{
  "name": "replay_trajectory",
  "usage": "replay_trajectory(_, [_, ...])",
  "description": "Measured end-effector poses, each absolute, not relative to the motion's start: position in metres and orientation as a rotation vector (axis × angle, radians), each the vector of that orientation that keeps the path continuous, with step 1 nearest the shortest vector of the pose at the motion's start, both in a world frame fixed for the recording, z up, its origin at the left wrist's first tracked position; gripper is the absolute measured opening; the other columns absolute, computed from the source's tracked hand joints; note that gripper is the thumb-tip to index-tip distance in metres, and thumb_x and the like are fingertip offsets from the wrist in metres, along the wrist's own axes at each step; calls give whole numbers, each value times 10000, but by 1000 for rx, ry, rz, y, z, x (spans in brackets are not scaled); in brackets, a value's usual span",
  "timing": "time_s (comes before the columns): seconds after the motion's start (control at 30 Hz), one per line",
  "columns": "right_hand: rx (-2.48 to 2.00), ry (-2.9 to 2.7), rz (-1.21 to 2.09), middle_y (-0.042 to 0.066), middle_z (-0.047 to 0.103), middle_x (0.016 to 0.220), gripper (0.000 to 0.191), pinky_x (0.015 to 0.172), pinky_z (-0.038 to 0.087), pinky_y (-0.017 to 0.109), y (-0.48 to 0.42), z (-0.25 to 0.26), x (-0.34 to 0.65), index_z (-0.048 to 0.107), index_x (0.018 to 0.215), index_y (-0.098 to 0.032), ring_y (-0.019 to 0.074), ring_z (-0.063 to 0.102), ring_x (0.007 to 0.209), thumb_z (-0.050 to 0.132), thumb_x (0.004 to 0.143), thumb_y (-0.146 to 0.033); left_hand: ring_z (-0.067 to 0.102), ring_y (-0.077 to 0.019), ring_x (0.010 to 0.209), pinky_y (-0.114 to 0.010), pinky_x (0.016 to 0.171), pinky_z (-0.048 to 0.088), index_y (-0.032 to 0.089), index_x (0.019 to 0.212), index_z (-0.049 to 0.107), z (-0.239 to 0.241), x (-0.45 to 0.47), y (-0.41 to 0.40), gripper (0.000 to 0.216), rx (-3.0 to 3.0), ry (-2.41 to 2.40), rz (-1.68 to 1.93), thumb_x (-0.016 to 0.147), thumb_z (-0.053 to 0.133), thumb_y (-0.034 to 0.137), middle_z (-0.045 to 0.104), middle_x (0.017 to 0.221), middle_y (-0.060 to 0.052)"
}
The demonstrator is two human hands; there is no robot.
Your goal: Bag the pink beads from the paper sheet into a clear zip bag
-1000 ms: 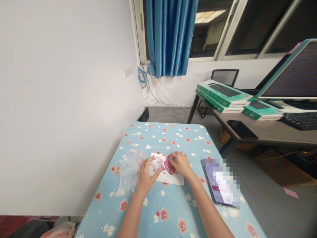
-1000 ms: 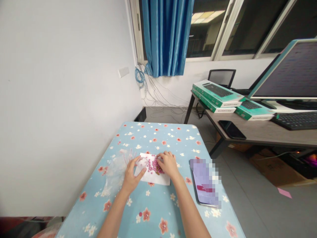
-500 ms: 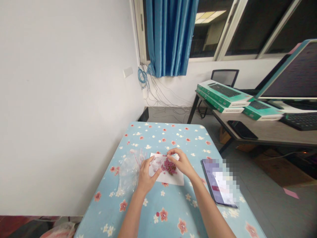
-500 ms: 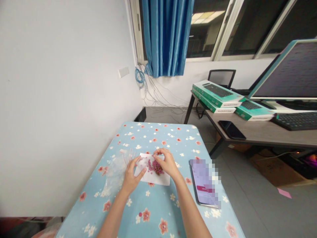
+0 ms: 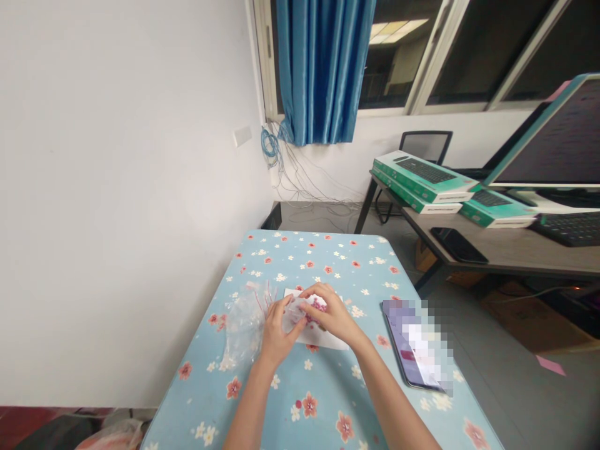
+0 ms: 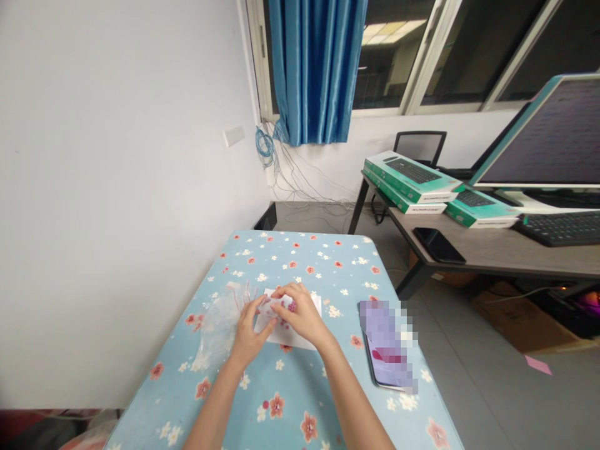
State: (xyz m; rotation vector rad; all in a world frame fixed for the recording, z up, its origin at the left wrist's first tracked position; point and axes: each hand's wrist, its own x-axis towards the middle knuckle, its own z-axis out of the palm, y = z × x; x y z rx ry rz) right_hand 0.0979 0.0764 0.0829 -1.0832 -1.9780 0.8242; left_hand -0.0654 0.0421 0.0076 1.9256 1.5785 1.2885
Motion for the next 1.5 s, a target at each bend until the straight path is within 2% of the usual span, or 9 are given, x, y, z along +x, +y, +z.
replay_trajectory(0.33, [-1085, -2212, 736, 2, 607, 728, 158, 672, 398, 274, 72, 90, 110, 624, 830, -203, 156, 549, 698, 607, 835, -360, 573, -228, 1071, -387, 876, 492, 201, 1218, 474, 8, -65, 42, 435, 1948, 1591, 1324, 818, 591, 325, 606, 1148, -103])
replay_trajectory(0.63, [-1188, -2235, 610, 5, 631, 701, 38, 671, 385, 271, 70, 88, 102, 613, 764, -201, 169, 559, 728, 623, 797, -217, 593, -224, 932, -381, 828, 488, 183, 1151, 531, 16, -65, 39, 462, 1956, 1622, 1464, 741, 669, 345, 634, 996, -89])
replay_trajectory(0.73, [-1162, -2132, 706, 3, 650, 734, 35, 691, 415, 278, 72, 88, 106, 607, 818, -212, 166, 582, 745, 580, 815, -191, 613, -206, 883, -333, 778, 494, 180, 1107, 563, 19, -66, 39, 413, 1727, 1533, 1495, 743, 657, 351, 650, 965, -78])
replay_trajectory(0.83, [-1136, -2033, 815, -6, 665, 753, 66, 731, 440, 291, 74, 87, 109, 596, 867, -221, 165, 612, 764, 567, 818, -187, 628, -177, 790, -283, 727, 493, 160, 955, 622, 20, -68, 41, 292, 1421, 1422, 1541, 768, 621, 384, 673, 858, -63])
replay_trajectory(0.93, [-1105, -1988, 952, -7, 666, 751, 60, 702, 458, 283, 75, 86, 111, 588, 875, -215, 160, 627, 731, 562, 822, -207, 622, -156, 688, -249, 650, 495, 142, 803, 649, 20, -67, 45, 306, 1193, 1325, 1547, 730, 650, 440, 669, 735, -51])
replay_trajectory(1.07, [-1083, -1930, 1071, 1, 660, 756, 87, 659, 465, 267, 77, 80, 109, 579, 900, -202, 147, 617, 685, 559, 838, -261, 584, -128, 563, -216, 512, 479, 127, 744, 663, 24, -65, 47, 339, 1004, 1286, 1515, 682, 688, 459, 636, 616, -31])
replay_trajectory(1.17, [-1116, -1962, 1084, 7, 663, 787, 136, 635, 453, 255, 79, 75, 108, 592, 904, -199, 140, 598, 665, 597, 825, -310, 572, -117, 548, -205, 480, 481, 128, 730, 663, 27, -65, 47, 321, 915, 1278, 1547, 673, 702, 442, 616, 593, -15])
replay_trajectory(1.27, [-1122, -2027, 1096, 13, 651, 758, 187, 616, 434, 248, 79, 72, 107, 600, 787, -191, 139, 586, 655, 539, 870, -347, 570, -117, 559, -199, 457, 488, 130, 727, 665, 25, -66, 48, 304, 884, 1262, 1565, 666, 712, 423, 616, 606, -14])
replay_trajectory(1.5, [-1024, -2034, 957, 23, 619, 780, 200, 756, 418, 283, 84, 68, 109, 595, 685, -189, 167, 581, 797, 554, 863, -271, 591, -129, 601, -198, 458, 510, 136, 725, 679, 21, -65, 48, 284, 925, 1301, 1550, 658, 717, 409, 647, 646, -33])
